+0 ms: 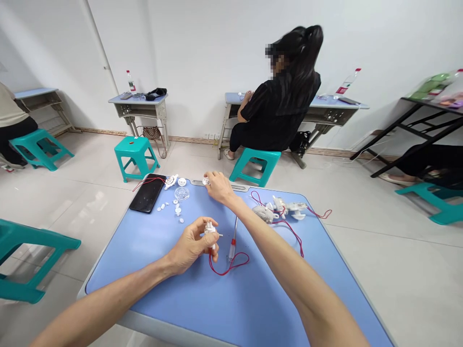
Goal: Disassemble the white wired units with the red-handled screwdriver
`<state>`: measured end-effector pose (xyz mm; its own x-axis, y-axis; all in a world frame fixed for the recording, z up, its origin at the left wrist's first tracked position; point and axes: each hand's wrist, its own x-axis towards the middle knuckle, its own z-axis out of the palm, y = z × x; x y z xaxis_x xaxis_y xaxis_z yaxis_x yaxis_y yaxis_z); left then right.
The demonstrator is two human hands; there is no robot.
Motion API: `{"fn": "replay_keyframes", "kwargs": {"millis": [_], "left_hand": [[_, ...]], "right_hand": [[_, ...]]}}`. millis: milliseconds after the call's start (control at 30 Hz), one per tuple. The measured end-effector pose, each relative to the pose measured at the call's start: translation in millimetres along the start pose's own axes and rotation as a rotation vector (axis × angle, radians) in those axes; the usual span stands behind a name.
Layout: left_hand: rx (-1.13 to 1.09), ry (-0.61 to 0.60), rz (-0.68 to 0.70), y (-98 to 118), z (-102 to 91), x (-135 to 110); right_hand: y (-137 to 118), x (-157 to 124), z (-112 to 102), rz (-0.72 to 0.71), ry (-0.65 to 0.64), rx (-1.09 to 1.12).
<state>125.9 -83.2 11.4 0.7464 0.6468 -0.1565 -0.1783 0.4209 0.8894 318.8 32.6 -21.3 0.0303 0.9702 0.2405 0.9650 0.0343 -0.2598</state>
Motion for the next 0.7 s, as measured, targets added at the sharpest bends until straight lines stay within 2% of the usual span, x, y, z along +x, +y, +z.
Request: {"fn": "replay_keyframes", "kwargs": {"millis": [200, 367, 700], "left_hand": [[-0.01, 0.017, -0.002, 2, -1.5, 0], [-0.008, -0.028, 0.032, 0, -4.5, -1], [-0.013, -0.07, 0.047, -3, -3.7, -4]], "right_hand": [[0, 3, -3, -0.018, -0.049, -0.033], [-1, 2, -5, -0.035, -0.071, -0.047], [8, -10, -26, -0.086, -0.043, -0.033]]}}
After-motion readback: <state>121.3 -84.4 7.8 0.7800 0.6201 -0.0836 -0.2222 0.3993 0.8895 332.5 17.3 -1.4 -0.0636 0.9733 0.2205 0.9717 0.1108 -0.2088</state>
